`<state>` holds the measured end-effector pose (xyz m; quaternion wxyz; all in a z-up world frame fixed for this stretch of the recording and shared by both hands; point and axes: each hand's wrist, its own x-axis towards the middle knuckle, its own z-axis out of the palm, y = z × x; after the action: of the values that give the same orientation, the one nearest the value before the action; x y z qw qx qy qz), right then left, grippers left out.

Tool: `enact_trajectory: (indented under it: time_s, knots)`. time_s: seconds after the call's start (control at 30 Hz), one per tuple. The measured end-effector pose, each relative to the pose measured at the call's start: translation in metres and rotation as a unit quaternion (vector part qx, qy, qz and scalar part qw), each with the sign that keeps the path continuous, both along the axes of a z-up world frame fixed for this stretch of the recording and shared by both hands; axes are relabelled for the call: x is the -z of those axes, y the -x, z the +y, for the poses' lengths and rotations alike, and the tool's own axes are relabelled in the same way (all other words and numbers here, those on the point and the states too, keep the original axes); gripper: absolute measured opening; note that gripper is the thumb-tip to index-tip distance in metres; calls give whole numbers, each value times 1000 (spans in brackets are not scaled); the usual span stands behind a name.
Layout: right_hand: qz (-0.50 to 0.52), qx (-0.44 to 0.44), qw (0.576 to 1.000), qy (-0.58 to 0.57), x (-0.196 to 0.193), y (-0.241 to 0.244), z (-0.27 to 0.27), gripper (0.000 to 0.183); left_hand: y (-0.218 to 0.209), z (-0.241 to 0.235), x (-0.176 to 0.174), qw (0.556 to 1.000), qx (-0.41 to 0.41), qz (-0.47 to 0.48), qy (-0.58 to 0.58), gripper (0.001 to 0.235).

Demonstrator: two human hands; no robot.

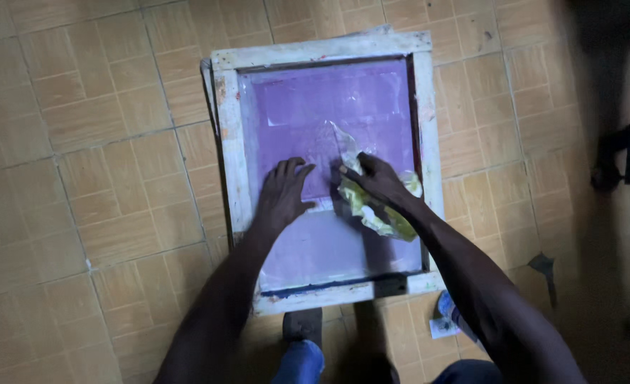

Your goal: The person wipes a purple screen inside a wooden frame with a yellow cloth, repeatedly rubbing and folding the cloth to remove residue. The person lifts and repositions the frame, then continues wiping until the surface appears clearer.

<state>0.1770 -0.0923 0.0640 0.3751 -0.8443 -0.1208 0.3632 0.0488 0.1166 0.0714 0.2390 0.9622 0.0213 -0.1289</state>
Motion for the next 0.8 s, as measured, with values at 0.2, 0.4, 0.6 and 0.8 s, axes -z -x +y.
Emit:
enact_trajectory:
  time_s: [0.2, 0.4, 0.6, 0.8]
  knots:
    - [-226, 2, 961, 159, 23, -53, -12, 54, -2, -14, 16, 999, -46, 1, -25, 91]
    - [-398, 25, 913, 82, 18, -47, -7, 68, 6, -33, 25, 990, -92, -49, -99, 90]
    - [-375, -32, 908, 186, 25, -56, 5, 77, -3, -40, 46, 989, -95, -45, -103, 88]
    - [-176, -50, 955, 235, 24, -29, 36, 116, -1, -53, 32, 991, -120, -14, -52, 102]
